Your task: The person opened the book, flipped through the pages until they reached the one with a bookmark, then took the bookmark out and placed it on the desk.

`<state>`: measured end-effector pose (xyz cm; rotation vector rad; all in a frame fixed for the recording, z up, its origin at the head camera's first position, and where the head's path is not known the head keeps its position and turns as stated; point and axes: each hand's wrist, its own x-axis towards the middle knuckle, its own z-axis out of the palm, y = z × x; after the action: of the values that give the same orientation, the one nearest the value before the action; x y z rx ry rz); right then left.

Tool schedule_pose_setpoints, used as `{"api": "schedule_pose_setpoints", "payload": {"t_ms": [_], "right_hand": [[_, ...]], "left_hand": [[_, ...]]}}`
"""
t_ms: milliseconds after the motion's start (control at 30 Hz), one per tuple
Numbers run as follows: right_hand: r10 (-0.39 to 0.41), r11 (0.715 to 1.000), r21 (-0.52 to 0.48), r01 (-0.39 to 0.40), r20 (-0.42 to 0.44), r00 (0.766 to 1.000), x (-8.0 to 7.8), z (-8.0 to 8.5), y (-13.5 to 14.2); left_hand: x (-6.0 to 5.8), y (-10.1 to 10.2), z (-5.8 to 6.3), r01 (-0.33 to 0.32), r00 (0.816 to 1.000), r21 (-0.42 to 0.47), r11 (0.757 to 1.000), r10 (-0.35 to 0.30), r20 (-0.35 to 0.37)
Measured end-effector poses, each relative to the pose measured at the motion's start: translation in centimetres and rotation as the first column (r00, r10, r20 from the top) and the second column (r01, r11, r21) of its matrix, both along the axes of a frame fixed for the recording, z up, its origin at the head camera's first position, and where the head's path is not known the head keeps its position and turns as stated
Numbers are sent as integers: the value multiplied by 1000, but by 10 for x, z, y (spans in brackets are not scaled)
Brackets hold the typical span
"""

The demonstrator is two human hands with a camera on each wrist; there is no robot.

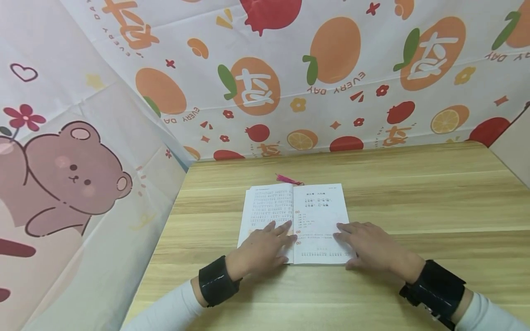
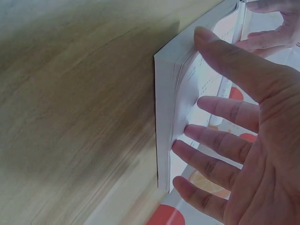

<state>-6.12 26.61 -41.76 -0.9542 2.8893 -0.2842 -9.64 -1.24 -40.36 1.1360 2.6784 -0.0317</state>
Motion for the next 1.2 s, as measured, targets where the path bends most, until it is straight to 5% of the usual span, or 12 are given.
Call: {"api": "schedule_pose_setpoints", "payload": {"t_ms": [633, 767, 967, 1200], "right_hand": [[27, 1000, -14, -27, 10, 1000, -5, 3, 2], [39, 999, -29, -39, 20, 999, -4, 6, 1], [78, 996, -26, -81, -114, 990, -2, 11, -5], [114, 993, 42, -106, -303, 946, 0, 21, -19]], "left_hand": [[0, -1, 0, 24, 1000, 24, 999, -23, -9], [-1, 0, -1, 43, 998, 47, 998, -45, 43], [2, 8, -9, -12, 992, 58, 998, 4, 127], [10, 26, -15, -57, 997, 19, 998, 55, 54]]}}
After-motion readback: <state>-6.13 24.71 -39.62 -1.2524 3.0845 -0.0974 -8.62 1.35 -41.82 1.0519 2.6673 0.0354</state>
